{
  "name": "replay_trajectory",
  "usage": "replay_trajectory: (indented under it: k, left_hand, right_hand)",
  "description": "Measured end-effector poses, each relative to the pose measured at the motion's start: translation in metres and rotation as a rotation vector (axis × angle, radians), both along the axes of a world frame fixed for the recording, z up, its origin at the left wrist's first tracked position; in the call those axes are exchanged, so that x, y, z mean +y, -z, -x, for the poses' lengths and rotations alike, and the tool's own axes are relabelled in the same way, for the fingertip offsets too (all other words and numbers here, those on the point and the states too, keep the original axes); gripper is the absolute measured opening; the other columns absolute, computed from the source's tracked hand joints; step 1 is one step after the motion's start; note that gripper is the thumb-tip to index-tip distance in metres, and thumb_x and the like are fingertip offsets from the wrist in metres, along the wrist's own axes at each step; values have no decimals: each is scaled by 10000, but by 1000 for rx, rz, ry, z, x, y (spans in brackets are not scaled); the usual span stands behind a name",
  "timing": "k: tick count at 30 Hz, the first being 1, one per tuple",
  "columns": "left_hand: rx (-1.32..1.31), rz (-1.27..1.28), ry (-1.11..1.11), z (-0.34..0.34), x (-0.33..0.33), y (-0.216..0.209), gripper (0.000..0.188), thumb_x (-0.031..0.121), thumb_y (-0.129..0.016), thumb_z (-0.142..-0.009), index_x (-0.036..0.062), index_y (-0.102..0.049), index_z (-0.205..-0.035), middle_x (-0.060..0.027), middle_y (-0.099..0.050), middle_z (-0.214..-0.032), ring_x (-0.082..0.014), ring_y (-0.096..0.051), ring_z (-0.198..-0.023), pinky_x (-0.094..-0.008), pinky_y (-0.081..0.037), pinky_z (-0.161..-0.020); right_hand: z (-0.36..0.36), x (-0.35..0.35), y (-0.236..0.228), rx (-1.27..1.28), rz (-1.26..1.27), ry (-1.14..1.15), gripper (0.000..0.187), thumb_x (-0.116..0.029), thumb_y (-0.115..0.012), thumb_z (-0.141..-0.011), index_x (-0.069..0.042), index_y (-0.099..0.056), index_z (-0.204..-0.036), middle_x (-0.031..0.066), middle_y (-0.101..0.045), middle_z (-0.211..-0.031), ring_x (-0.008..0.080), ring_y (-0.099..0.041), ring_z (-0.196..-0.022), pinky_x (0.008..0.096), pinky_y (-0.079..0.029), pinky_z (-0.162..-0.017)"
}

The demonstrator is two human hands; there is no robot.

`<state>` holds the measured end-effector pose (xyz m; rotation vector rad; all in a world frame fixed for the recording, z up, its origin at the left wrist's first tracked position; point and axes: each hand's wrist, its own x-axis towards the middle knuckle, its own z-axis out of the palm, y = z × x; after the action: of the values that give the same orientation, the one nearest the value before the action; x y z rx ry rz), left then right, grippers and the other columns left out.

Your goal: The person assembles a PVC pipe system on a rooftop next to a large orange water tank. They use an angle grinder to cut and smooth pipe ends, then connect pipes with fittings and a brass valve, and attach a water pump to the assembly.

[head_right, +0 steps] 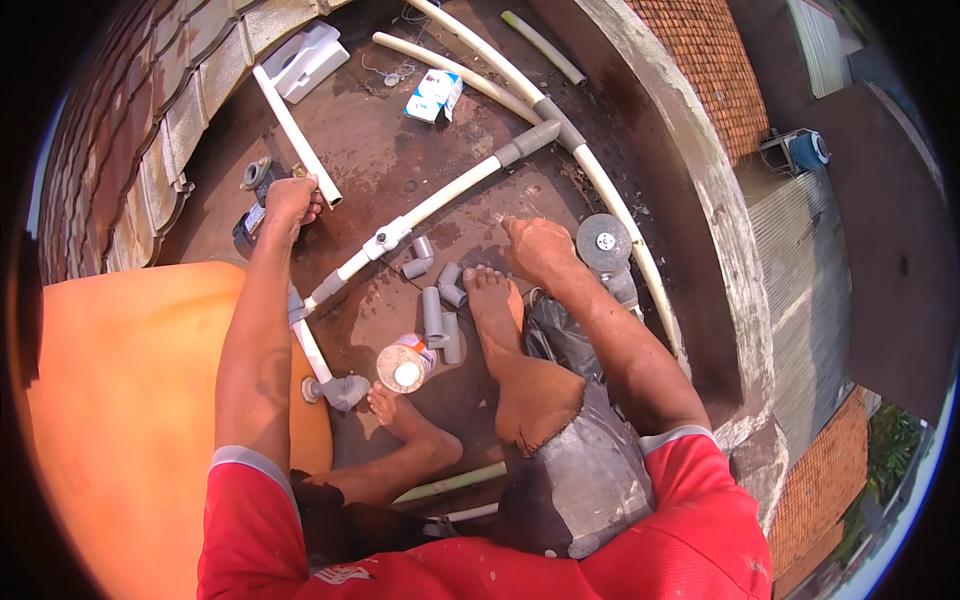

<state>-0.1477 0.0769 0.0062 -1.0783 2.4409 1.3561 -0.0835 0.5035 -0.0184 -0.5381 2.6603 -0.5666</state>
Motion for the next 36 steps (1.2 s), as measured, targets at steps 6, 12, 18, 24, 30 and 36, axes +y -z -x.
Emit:
replay_trajectory:
  k: [6,12,18,24,30,36]
  left_hand:
    - [-58,61,4,-11,2,-9,327,259,-717,-1059,-24,-781,-909,-60,-714,-755,-149,-637,-582,-313,-496,-517]
    - [-123,119,58,-26,1,-19,340,269,-720,-1058,-24,-788,-900,-71,-721,-745,-160,-642,-581,-325,-489,-517]
    - [-10,81,39,-26,8,-9,337,259,-745,-1043,-21,-803,-865,-60,-734,-746,-145,-643,-598,-329,-496,-546]
    - [151,102,44,-2,42,7,296,235,-767,-1037,-35,-828,-932,-48,-748,-804,-120,-651,-683,-289,-489,-614]
    - [140,220,1,47,130,-19,351,340,-803,-980,8,-860,-1080,-249,-820,-1114,-409,-787,-1081,-482,-585,-962]
    - [150,70,-85,39,109,11,340,337,-830,-960,5,-867,-1021,-239,-828,-1075,-376,-798,-1047,-464,-586,-946]
  right_hand:
    - [-14,-5,20,4,-57,-90,394,-301,-736,-978,-53,-729,-1284,242,-802,-1099,441,-771,-1086,534,-619,-942]
    - [-24,6,23,-95,-41,-115,478,-293,-761,-955,-50,-724,-1365,231,-804,-1101,430,-772,-1070,531,-615,-938]
    - [-31,21,28,-91,-20,-130,371,-292,-755,-948,-34,-767,-1215,243,-804,-1029,426,-783,-1034,526,-628,-914]
    - [-22,17,26,-115,-43,-192,436,-282,-765,-929,-57,-747,-1303,250,-798,-1013,439,-781,-1013,545,-626,-899]
    - [-20,21,23,-100,1,-174,450,-253,-758,-950,-69,-722,-1359,263,-791,-1076,450,-766,-1050,547,-604,-942]
    - [-20,28,30,-100,11,-218,403,-244,-774,-944,-57,-728,-1299,249,-795,-1062,447,-766,-1038,544,-605,-923]
